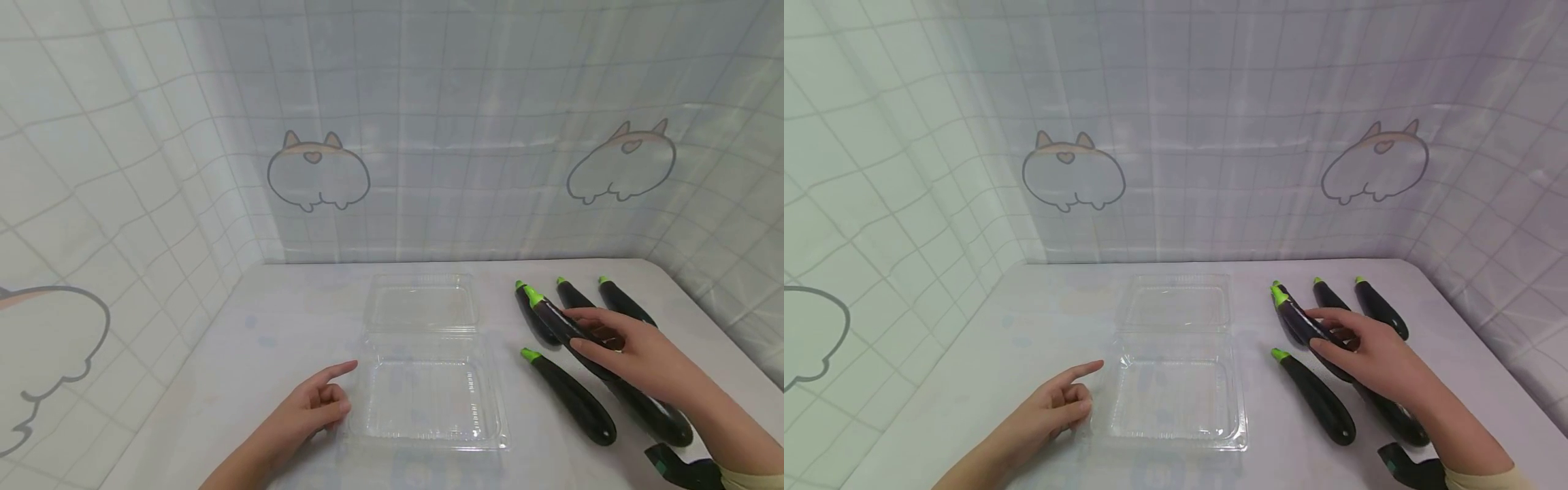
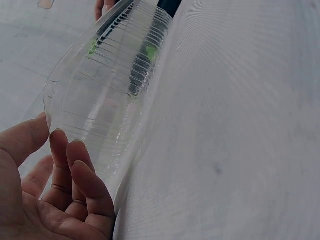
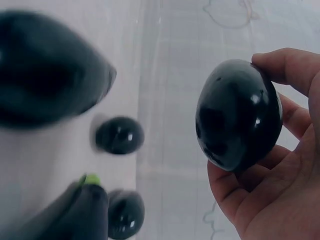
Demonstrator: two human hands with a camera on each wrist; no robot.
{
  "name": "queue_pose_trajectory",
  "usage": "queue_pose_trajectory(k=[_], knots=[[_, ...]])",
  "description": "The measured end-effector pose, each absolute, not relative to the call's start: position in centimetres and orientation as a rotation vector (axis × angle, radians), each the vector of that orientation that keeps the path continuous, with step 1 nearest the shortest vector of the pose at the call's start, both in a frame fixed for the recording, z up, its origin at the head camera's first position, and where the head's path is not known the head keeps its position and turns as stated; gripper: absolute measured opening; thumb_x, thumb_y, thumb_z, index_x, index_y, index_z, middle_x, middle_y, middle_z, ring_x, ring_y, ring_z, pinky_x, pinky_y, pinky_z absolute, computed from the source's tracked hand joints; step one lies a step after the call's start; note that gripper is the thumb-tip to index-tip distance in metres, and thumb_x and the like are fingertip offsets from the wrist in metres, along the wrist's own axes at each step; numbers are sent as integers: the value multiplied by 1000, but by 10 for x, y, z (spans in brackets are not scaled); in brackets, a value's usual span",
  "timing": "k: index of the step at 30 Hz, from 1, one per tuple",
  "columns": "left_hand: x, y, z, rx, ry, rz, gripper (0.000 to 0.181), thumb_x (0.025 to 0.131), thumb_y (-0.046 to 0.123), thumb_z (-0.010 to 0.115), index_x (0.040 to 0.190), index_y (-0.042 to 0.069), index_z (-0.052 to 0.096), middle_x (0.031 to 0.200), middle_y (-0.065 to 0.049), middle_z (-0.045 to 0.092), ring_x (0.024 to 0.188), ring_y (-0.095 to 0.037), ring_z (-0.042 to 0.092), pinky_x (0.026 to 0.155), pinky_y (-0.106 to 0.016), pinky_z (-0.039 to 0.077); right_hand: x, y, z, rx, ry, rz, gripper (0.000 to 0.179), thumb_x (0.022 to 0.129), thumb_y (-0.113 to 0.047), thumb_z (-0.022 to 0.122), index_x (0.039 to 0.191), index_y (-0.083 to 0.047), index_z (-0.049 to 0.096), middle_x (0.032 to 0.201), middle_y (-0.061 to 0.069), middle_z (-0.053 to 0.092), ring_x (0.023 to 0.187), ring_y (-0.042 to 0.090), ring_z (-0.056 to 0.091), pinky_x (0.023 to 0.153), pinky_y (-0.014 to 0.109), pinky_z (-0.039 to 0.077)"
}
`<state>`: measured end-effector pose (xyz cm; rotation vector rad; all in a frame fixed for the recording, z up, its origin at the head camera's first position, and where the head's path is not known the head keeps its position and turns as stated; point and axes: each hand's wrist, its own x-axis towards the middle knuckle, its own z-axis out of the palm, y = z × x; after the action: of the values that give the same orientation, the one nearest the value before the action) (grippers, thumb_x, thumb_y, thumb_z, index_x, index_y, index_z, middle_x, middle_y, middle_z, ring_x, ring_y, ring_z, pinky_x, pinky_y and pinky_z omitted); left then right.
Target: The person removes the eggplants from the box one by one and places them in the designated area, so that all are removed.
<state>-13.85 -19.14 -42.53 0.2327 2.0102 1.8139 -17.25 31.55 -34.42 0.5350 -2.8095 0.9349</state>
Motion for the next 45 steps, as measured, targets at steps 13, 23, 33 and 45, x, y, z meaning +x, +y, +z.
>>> queue_pose_trajectory(k=[13, 23, 33, 45], knots=[[-138, -191, -424, 256, 1993, 1826, 65, 97, 13, 63, 154, 11, 32, 88, -4, 56, 72, -13, 49, 63, -22, 40, -167, 357, -354, 320, -2878, 924, 54, 96, -36, 66, 142, -13, 52, 126, 20, 60, 99, 16, 64, 66, 25, 52], [-140, -190, -425, 231, 1999, 1821, 64, 97, 14, 64, 154, 14, 33, 88, -4, 55, 72, -13, 49, 64, -23, 41, -163, 387, -367, 210, -2871, 971, 56, 97, -33, 65, 143, -5, 48, 127, 28, 55, 87, -17, 48, 60, 25, 51], [-142, -191, -425, 213, 1997, 1818, 64, 98, 16, 64, 153, 15, 33, 85, -4, 53, 71, -14, 49, 65, -24, 42, -162, 411, -382, 95, -2862, 948, 54, 98, -28, 65, 138, 4, 48, 119, 37, 55, 81, -5, 55, 56, 26, 48], [-140, -191, -423, 209, 1992, 1819, 64, 98, 15, 64, 154, 13, 32, 88, -4, 55, 72, -13, 50, 64, -23, 42, -160, 434, -394, -42, -2941, 1023, 64, 99, -35, 61, 144, 5, 39, 124, 40, 49, 81, -9, 52, 58, 29, 50]])
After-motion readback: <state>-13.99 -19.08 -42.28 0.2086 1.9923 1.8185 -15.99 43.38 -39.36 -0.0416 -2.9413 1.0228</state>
